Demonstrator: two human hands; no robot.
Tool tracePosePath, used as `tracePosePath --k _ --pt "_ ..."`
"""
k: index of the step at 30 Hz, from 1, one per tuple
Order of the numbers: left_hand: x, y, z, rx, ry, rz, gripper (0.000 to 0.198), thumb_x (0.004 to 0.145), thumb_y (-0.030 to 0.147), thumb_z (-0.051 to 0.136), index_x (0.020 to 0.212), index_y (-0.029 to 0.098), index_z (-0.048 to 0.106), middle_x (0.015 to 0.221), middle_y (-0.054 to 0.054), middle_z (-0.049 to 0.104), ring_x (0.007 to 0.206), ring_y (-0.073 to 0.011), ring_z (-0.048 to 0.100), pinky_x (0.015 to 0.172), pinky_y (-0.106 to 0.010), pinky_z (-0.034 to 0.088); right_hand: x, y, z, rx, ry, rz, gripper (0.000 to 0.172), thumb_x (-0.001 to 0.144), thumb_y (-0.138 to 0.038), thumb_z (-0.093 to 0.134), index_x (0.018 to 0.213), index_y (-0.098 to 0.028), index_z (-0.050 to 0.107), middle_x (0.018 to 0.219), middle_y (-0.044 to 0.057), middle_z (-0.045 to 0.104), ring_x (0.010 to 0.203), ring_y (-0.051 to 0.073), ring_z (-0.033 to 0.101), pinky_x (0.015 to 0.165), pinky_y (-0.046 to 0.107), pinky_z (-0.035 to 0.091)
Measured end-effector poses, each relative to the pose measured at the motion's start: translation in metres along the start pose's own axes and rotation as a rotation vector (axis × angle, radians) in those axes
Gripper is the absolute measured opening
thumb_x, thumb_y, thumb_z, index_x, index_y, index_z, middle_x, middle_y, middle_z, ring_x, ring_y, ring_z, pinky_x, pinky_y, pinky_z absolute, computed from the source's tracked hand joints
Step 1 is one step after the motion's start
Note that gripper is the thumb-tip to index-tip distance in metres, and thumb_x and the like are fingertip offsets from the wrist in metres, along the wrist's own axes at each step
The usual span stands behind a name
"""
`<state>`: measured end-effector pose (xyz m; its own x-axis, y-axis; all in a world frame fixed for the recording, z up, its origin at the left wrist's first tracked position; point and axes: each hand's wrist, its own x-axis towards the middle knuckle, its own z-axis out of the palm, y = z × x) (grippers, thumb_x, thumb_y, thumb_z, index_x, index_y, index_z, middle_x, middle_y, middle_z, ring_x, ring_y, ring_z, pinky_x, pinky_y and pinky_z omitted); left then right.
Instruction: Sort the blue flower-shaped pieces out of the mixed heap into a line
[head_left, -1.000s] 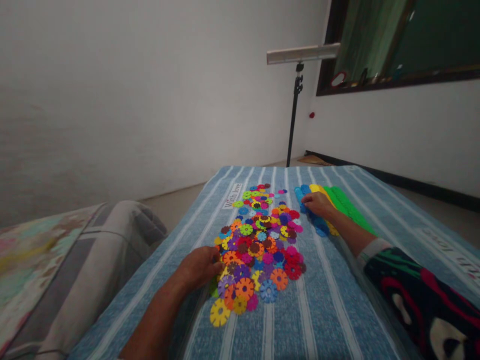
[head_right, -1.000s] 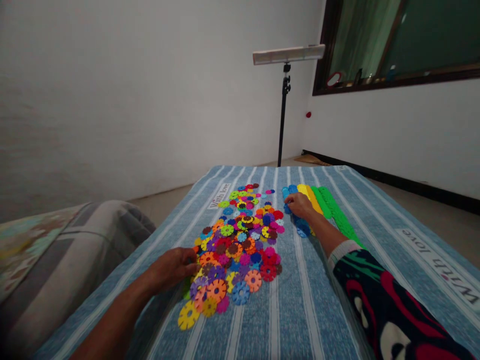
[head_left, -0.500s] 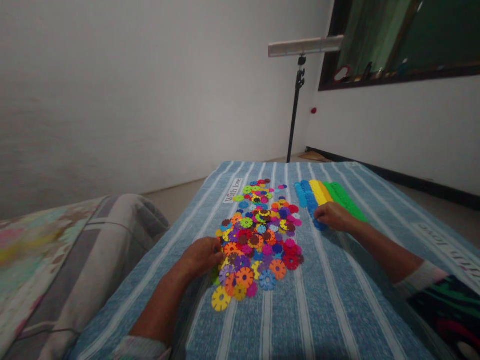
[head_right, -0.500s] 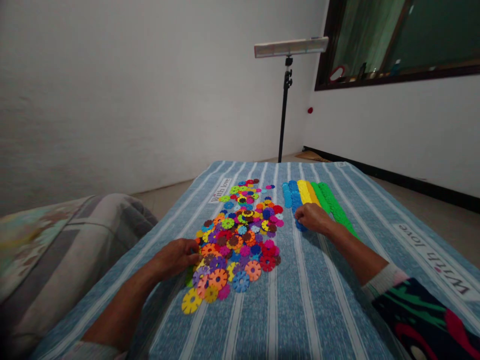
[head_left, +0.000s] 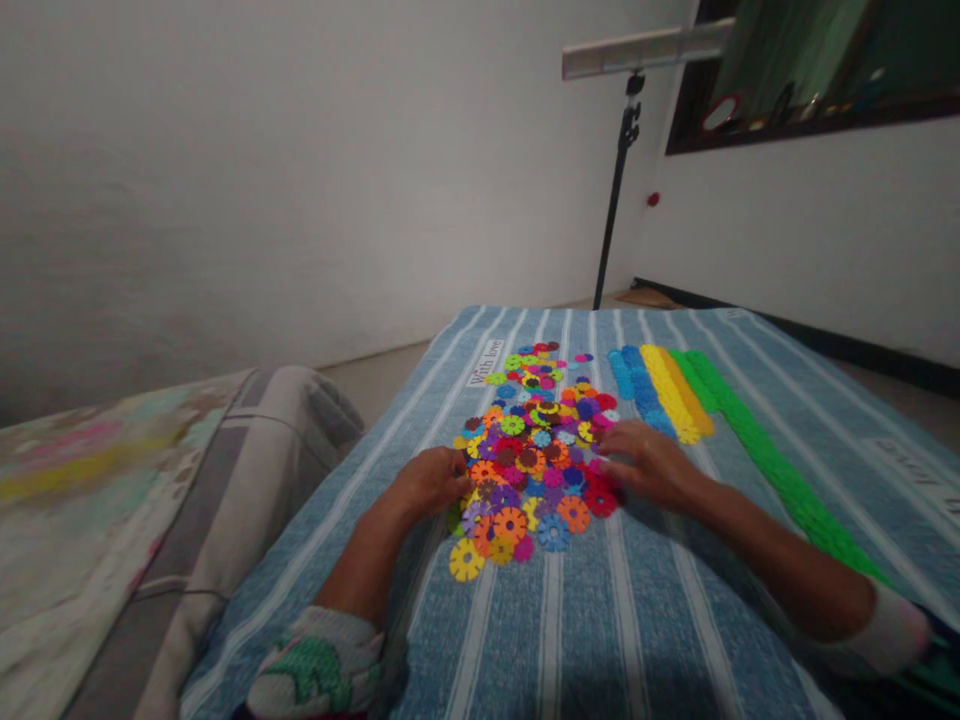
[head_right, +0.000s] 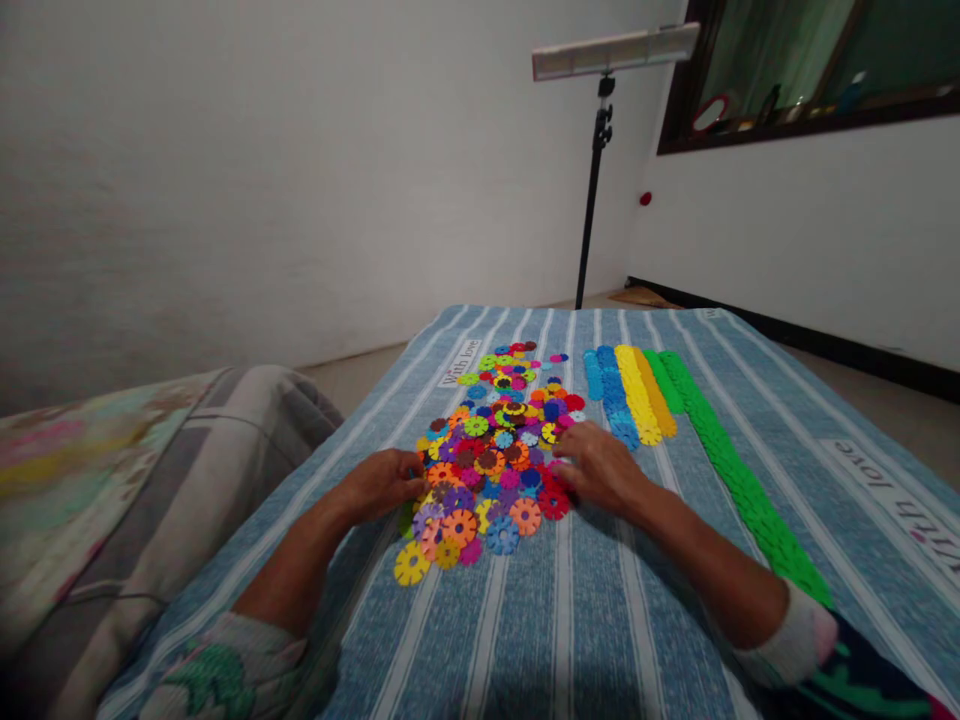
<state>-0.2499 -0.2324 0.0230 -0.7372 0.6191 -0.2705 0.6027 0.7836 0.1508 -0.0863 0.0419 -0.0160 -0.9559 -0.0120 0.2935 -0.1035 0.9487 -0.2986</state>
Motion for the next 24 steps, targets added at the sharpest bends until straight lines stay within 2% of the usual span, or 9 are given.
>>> tracePosePath --k 1,3,7,10,18,21,24 --pt "0.0 0.0 0.0 0.003 -0.001 0.001 0.017 0.08 0.03 0.058 0.085 0.018 0.068 0.08 -0.003 0.069 0.075 -0.0158 0.062 0.06 -0.022 0.036 -0.001 -0.015 0.006 0.043 -0.015 -0.097 0.016 0.087 -0.026 0.057 0.088 -0.02 0.072 0.097 0.008 0.067 0.098 0.023 0.058 0.088 0.035 0.044" --pt "0.001 -0.001 0.001 0.009 0.0 0.004 0.017 0.08 0.03 0.058 0.084 0.018 0.068 0.081 -0.003 0.069 0.075 -0.0159 0.062 0.06 -0.022 0.036 -0.002 -0.043 0.018 0.074 -0.037 -0.197 0.015 0.087 -0.03 0.06 0.087 -0.018 0.07 0.104 0.01 0.064 0.103 0.024 0.055 0.091 0.037 0.044" --pt "0.003 -0.002 0.003 0.015 0.003 0.005 0.018 0.079 0.033 0.058 0.084 0.019 0.069 0.079 -0.002 0.069 0.074 -0.0161 0.062 0.059 -0.023 0.036 -0.004 -0.072 0.035 0.013 -0.079 -0.191 0.029 0.079 -0.04 0.071 0.096 -0.017 0.067 0.121 0.015 0.057 0.127 0.033 0.04 0.1 0.047 0.038" --pt "0.003 -0.002 0.003 0.006 0.005 0.007 0.019 0.079 0.034 0.058 0.083 0.019 0.069 0.08 -0.003 0.069 0.075 -0.0165 0.062 0.059 -0.023 0.036 -0.008 -0.078 0.042 -0.012 -0.129 -0.165 0.034 0.078 -0.04 0.072 0.101 -0.016 0.066 0.128 0.016 0.054 0.134 0.035 0.033 0.106 0.051 0.033" --pt "0.004 0.0 0.003 -0.004 0.014 -0.01 0.018 0.077 0.033 0.06 0.083 0.02 0.071 0.083 -0.002 0.071 0.078 -0.0171 0.062 0.06 -0.023 0.037 -0.015 -0.081 0.05 0.046 -0.119 -0.14 0.023 0.08 -0.028 0.07 0.101 -0.017 0.067 0.128 0.015 0.055 0.131 0.033 0.038 0.107 0.051 0.033" --pt "0.005 0.001 0.003 0.001 0.012 -0.013 0.02 0.077 0.034 0.06 0.085 0.02 0.071 0.083 -0.003 0.071 0.078 -0.0174 0.063 0.06 -0.023 0.037 -0.015 -0.085 0.048 0.116 -0.077 -0.135 0.017 0.079 -0.021 0.068 0.096 -0.018 0.066 0.12 0.012 0.059 0.123 0.03 0.045 0.102 0.047 0.038" --pt "0.005 0.0 0.003 -0.007 0.003 0.01 0.019 0.078 0.032 0.059 0.084 0.019 0.07 0.083 -0.003 0.071 0.077 -0.0172 0.063 0.061 -0.024 0.038 -0.011 -0.083 0.038 0.251 -0.071 -0.142 0.007 0.079 -0.012 0.063 0.081 -0.018 0.066 0.104 0.008 0.064 0.106 0.023 0.055 0.093 0.038 0.044"
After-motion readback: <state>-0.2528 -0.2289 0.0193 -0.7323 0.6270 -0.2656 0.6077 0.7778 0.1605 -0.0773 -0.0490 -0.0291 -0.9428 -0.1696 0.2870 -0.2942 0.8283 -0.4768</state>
